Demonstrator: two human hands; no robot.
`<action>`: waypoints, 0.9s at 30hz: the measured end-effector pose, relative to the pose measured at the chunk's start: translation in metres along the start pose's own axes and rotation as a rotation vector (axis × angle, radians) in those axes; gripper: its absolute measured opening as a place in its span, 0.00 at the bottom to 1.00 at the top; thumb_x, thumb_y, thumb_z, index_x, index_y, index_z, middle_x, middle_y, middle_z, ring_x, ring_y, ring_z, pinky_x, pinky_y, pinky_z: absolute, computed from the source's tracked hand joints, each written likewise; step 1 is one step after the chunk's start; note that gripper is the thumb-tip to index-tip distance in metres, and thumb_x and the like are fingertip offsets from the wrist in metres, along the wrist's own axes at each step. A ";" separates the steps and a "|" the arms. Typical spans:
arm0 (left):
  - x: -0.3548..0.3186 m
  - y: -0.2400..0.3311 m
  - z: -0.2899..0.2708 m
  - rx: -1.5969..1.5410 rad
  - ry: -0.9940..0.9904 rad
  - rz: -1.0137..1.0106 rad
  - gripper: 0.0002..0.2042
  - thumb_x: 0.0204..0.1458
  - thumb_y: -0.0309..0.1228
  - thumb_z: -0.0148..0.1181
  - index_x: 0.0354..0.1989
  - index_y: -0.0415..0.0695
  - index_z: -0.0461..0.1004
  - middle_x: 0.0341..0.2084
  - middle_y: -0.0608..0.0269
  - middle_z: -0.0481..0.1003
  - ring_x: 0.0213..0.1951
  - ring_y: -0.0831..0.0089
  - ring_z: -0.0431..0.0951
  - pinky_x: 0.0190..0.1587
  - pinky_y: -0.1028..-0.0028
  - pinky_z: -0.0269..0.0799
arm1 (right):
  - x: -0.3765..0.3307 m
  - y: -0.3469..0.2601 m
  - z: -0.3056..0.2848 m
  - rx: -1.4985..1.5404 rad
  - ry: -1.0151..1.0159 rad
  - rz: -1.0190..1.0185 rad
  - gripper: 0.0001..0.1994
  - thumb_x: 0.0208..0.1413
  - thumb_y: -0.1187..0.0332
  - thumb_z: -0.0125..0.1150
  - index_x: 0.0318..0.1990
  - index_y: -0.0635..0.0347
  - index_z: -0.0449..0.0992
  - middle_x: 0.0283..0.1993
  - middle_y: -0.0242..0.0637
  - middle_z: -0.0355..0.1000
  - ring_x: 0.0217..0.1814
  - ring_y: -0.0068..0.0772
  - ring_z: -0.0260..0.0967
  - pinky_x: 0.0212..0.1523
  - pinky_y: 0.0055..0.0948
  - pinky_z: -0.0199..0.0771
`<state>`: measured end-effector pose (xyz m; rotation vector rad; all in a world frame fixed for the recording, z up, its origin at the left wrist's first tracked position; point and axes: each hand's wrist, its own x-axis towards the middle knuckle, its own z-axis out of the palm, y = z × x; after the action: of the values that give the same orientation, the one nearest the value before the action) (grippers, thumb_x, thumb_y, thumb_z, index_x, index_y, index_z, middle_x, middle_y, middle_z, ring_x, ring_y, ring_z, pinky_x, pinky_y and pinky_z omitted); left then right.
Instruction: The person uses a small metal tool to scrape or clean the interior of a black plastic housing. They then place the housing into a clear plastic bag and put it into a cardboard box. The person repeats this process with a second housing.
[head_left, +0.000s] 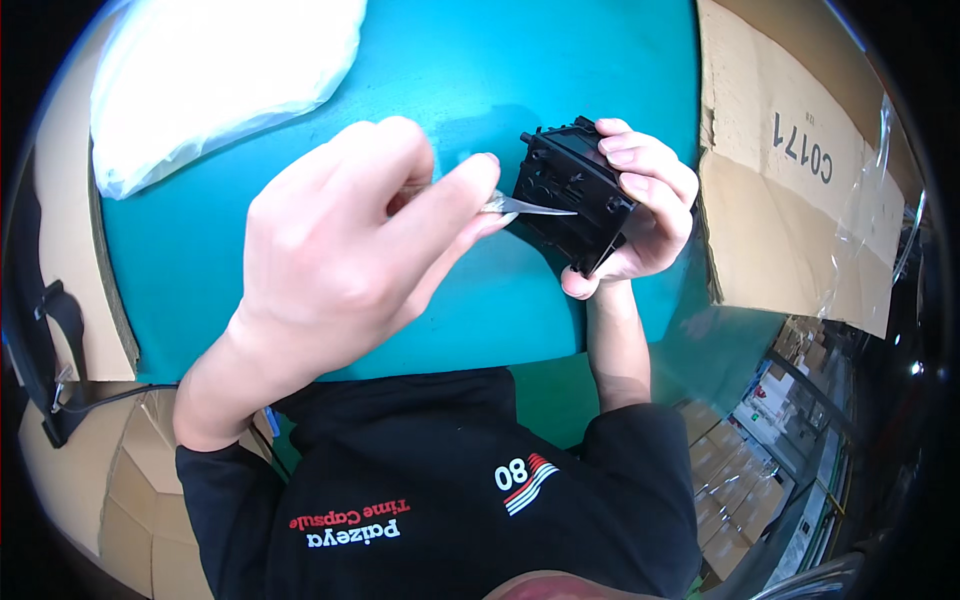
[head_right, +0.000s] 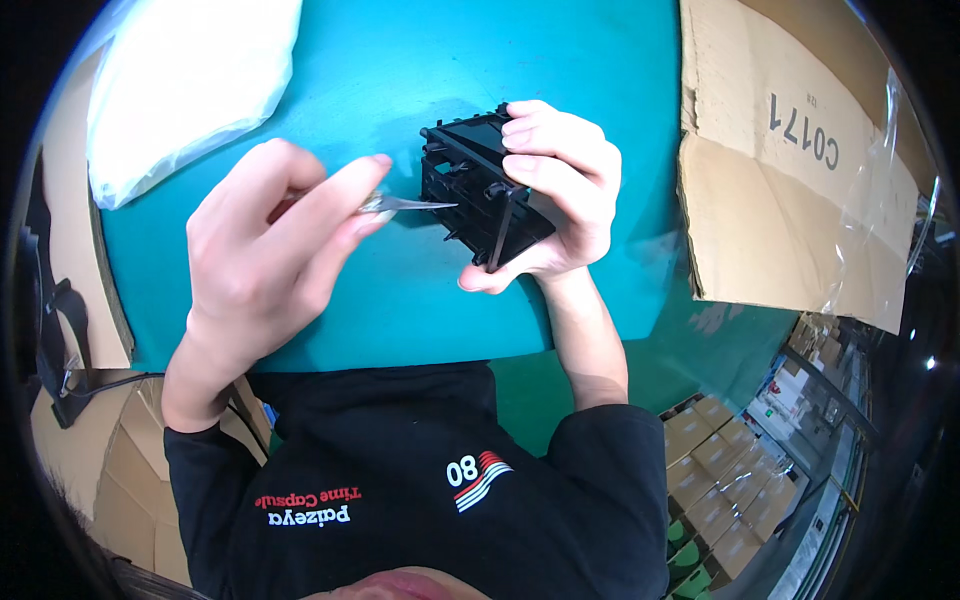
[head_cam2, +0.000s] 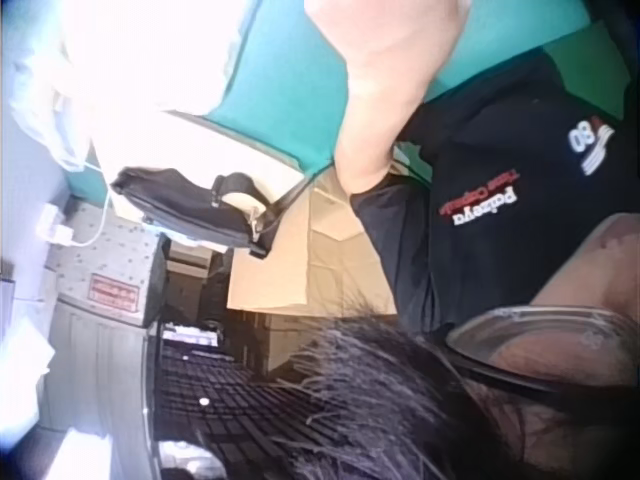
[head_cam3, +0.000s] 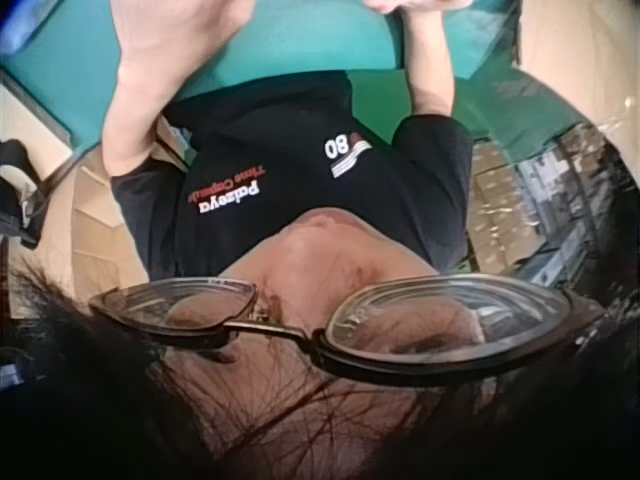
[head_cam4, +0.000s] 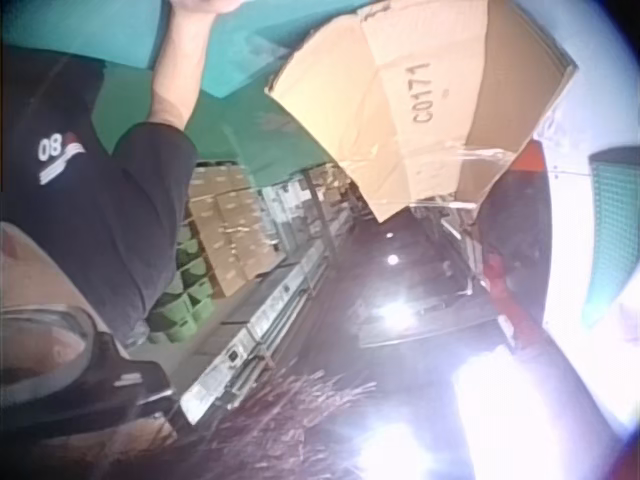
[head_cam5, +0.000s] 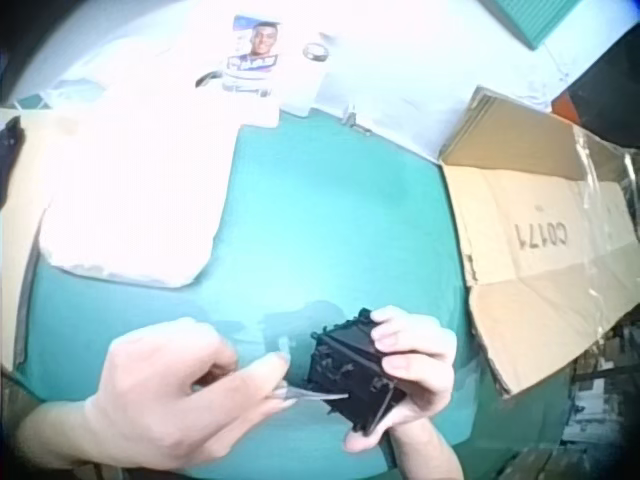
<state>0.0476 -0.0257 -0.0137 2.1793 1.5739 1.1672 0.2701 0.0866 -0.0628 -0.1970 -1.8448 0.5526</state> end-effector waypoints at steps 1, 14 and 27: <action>0.001 0.001 -0.001 -0.034 -0.003 -0.015 0.17 0.43 0.28 0.72 0.44 0.41 0.83 0.23 0.65 0.64 0.21 0.73 0.66 0.23 0.72 0.60 | 0.000 0.002 -0.001 0.021 0.019 -0.017 0.42 0.35 0.35 0.79 0.44 0.68 0.74 0.41 0.47 0.72 0.44 0.45 0.74 0.48 0.53 0.82; 0.004 -0.007 0.004 -0.180 -0.086 0.007 0.13 0.48 0.25 0.70 0.43 0.38 0.79 0.23 0.60 0.70 0.22 0.68 0.70 0.24 0.72 0.64 | 0.007 -0.028 0.007 1.139 0.405 1.465 0.47 0.56 0.21 0.35 0.57 0.61 0.69 0.49 0.48 0.72 0.47 0.48 0.74 0.46 0.56 0.81; 0.001 -0.005 0.014 -0.104 -0.121 -0.022 0.18 0.47 0.24 0.71 0.49 0.40 0.80 0.20 0.62 0.68 0.19 0.68 0.69 0.22 0.70 0.63 | -0.006 -0.027 0.011 1.524 0.450 1.547 0.52 0.54 0.20 0.39 0.61 0.66 0.68 0.53 0.51 0.72 0.52 0.44 0.74 0.51 0.44 0.81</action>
<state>0.0536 -0.0190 -0.0256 2.1187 1.4517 1.0642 0.2654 0.0575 -0.0585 -0.5878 -0.1319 2.4598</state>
